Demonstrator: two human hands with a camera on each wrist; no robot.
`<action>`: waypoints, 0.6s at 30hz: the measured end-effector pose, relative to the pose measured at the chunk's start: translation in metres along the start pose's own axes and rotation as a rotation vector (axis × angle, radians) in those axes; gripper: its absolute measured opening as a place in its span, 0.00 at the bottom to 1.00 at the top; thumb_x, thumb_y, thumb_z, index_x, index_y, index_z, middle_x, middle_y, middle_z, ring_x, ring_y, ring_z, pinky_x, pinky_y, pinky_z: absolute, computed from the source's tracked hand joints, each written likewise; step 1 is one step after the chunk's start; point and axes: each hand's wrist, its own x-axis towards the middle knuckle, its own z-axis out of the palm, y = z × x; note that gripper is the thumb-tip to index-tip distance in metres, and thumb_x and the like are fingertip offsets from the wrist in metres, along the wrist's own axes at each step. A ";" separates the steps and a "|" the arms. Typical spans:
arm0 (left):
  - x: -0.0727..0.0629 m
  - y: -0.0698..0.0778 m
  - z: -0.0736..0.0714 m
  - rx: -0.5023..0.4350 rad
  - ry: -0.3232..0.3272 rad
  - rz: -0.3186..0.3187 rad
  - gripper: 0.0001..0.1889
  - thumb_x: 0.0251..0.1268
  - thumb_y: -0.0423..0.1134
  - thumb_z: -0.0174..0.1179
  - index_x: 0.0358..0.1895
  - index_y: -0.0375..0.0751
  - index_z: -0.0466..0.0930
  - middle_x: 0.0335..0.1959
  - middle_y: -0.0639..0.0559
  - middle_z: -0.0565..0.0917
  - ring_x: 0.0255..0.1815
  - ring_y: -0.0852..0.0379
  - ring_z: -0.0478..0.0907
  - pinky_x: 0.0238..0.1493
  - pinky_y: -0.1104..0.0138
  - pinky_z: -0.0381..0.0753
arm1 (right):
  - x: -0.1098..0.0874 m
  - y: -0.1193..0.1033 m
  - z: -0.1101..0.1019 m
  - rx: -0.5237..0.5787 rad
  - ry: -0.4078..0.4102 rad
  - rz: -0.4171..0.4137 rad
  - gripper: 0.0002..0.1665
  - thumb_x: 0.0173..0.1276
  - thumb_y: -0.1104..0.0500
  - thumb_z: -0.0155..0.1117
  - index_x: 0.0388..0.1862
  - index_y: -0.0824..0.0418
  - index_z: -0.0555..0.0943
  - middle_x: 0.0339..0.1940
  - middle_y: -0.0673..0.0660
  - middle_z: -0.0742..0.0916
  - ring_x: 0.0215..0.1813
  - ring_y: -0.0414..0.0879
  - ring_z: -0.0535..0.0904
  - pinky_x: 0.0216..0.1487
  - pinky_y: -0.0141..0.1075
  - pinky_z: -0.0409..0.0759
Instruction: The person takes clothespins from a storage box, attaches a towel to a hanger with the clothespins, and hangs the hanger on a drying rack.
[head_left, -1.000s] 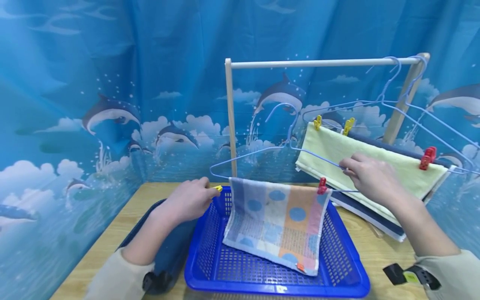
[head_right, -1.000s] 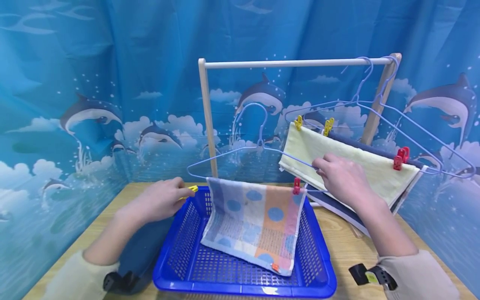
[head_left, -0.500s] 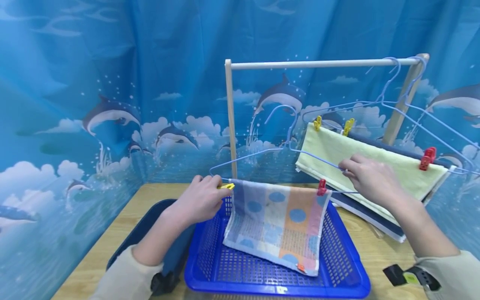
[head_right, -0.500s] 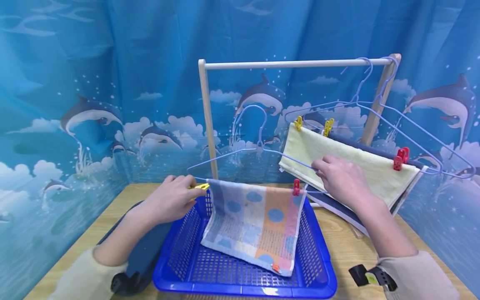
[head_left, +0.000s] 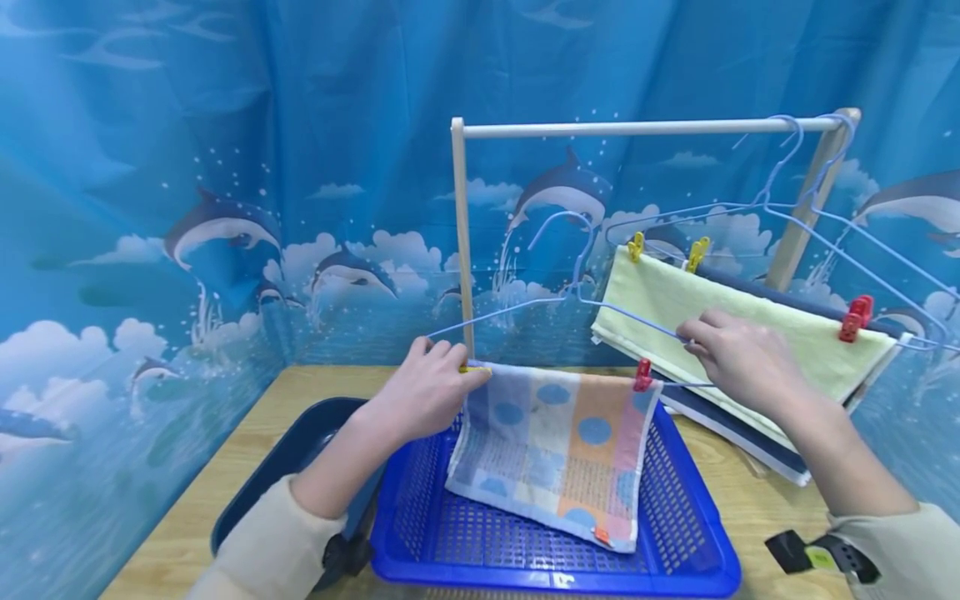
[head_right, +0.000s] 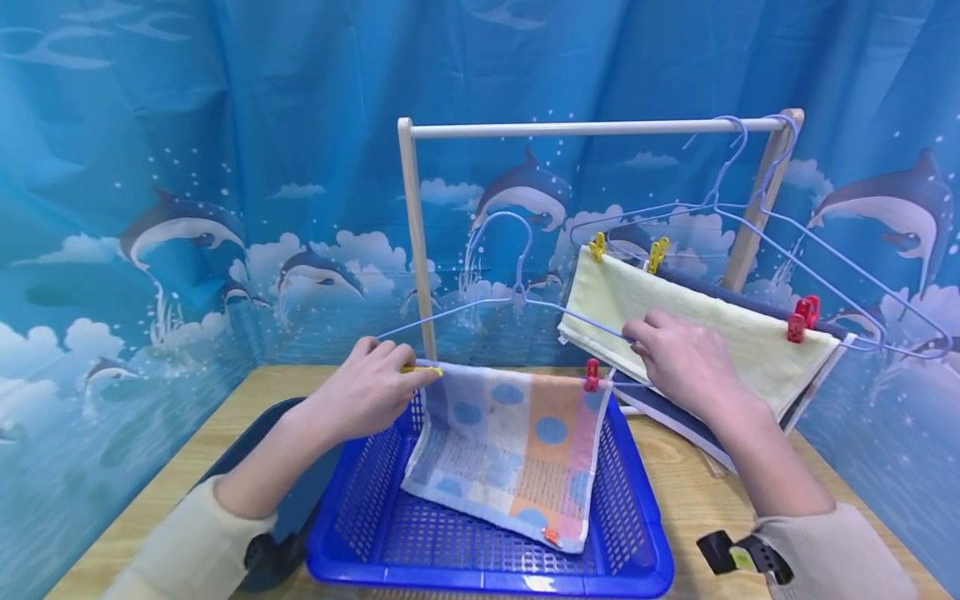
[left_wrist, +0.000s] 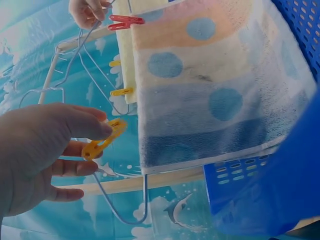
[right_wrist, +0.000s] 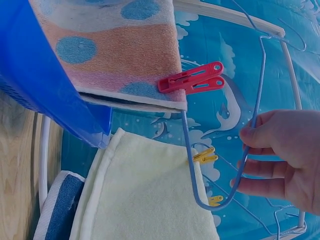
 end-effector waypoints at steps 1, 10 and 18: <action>0.001 0.000 0.001 0.004 0.008 0.005 0.15 0.65 0.36 0.54 0.52 0.54 0.80 0.37 0.50 0.76 0.36 0.51 0.71 0.42 0.54 0.69 | 0.000 0.000 0.000 -0.002 0.005 -0.001 0.09 0.53 0.67 0.67 0.35 0.59 0.82 0.29 0.56 0.82 0.26 0.51 0.78 0.19 0.41 0.71; 0.004 -0.005 0.010 0.044 0.145 0.045 0.15 0.59 0.37 0.60 0.50 0.49 0.78 0.37 0.49 0.78 0.38 0.48 0.75 0.49 0.48 0.69 | 0.001 -0.002 0.004 -0.012 0.009 0.007 0.11 0.52 0.68 0.68 0.35 0.59 0.82 0.30 0.56 0.82 0.27 0.52 0.79 0.21 0.42 0.73; 0.009 -0.005 0.008 0.070 0.227 0.051 0.11 0.59 0.35 0.58 0.46 0.48 0.79 0.34 0.49 0.77 0.38 0.48 0.74 0.53 0.45 0.66 | 0.001 0.000 0.004 -0.014 0.017 0.007 0.11 0.52 0.68 0.69 0.35 0.59 0.82 0.30 0.56 0.82 0.26 0.51 0.78 0.19 0.41 0.71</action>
